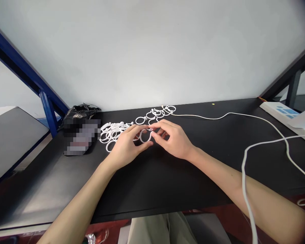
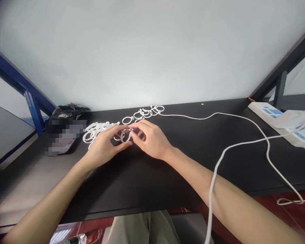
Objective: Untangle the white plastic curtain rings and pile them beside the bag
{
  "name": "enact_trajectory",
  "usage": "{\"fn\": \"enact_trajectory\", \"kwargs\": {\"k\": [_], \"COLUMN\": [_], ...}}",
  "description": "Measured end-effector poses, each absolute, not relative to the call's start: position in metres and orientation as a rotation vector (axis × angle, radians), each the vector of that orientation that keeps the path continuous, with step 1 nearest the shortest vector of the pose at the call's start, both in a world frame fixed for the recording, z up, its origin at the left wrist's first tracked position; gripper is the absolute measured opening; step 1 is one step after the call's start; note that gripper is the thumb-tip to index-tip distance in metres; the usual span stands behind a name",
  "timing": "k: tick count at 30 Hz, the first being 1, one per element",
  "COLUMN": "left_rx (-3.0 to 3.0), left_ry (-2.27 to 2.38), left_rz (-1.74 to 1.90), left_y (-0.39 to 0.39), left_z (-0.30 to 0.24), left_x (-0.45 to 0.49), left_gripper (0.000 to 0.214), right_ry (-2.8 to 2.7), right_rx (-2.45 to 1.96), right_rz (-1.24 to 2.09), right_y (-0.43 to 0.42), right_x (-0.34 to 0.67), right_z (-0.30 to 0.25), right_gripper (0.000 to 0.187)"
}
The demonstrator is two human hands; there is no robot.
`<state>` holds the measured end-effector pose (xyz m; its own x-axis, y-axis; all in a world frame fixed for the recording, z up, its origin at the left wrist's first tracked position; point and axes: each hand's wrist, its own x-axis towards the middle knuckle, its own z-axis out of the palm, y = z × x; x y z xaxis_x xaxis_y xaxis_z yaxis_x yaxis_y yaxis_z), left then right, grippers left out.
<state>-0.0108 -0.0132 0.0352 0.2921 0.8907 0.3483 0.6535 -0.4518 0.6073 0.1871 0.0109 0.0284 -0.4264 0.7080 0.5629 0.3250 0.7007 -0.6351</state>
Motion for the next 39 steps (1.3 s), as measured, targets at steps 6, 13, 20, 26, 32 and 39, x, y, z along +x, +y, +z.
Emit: {"fn": "enact_trajectory", "kwargs": {"k": [6, 13, 20, 26, 32, 39], "left_rx": [2.242, 2.264, 2.277, 2.315, 2.342, 2.201], "left_ry": [1.452, 1.461, 1.490, 1.713, 2.074, 1.878], "left_rz": [0.968, 0.965, 0.917, 0.963, 1.021, 1.104], "left_y": [-0.014, -0.015, -0.017, -0.009, 0.001, -0.007], "left_z": [0.037, 0.035, 0.037, 0.030, 0.019, 0.033], "left_x": [-0.012, -0.011, -0.009, -0.016, -0.032, -0.022], "left_gripper": [0.041, 0.040, 0.039, 0.038, 0.043, 0.037], "right_ry": [-2.015, -1.996, -1.970, -2.090, -2.289, -2.205], "right_rx": [-0.773, -0.784, -0.805, -1.048, -1.204, -0.984], "right_rz": [0.538, 0.511, 0.475, 0.417, 0.249, 0.270], "right_y": [0.012, 0.012, 0.013, 0.032, 0.050, 0.036], "right_x": [0.189, 0.186, 0.187, 0.192, 0.200, 0.195], "right_z": [0.028, 0.028, 0.029, 0.015, 0.005, 0.016], "right_gripper": [0.014, 0.008, 0.009, 0.033, 0.017, 0.011]}}
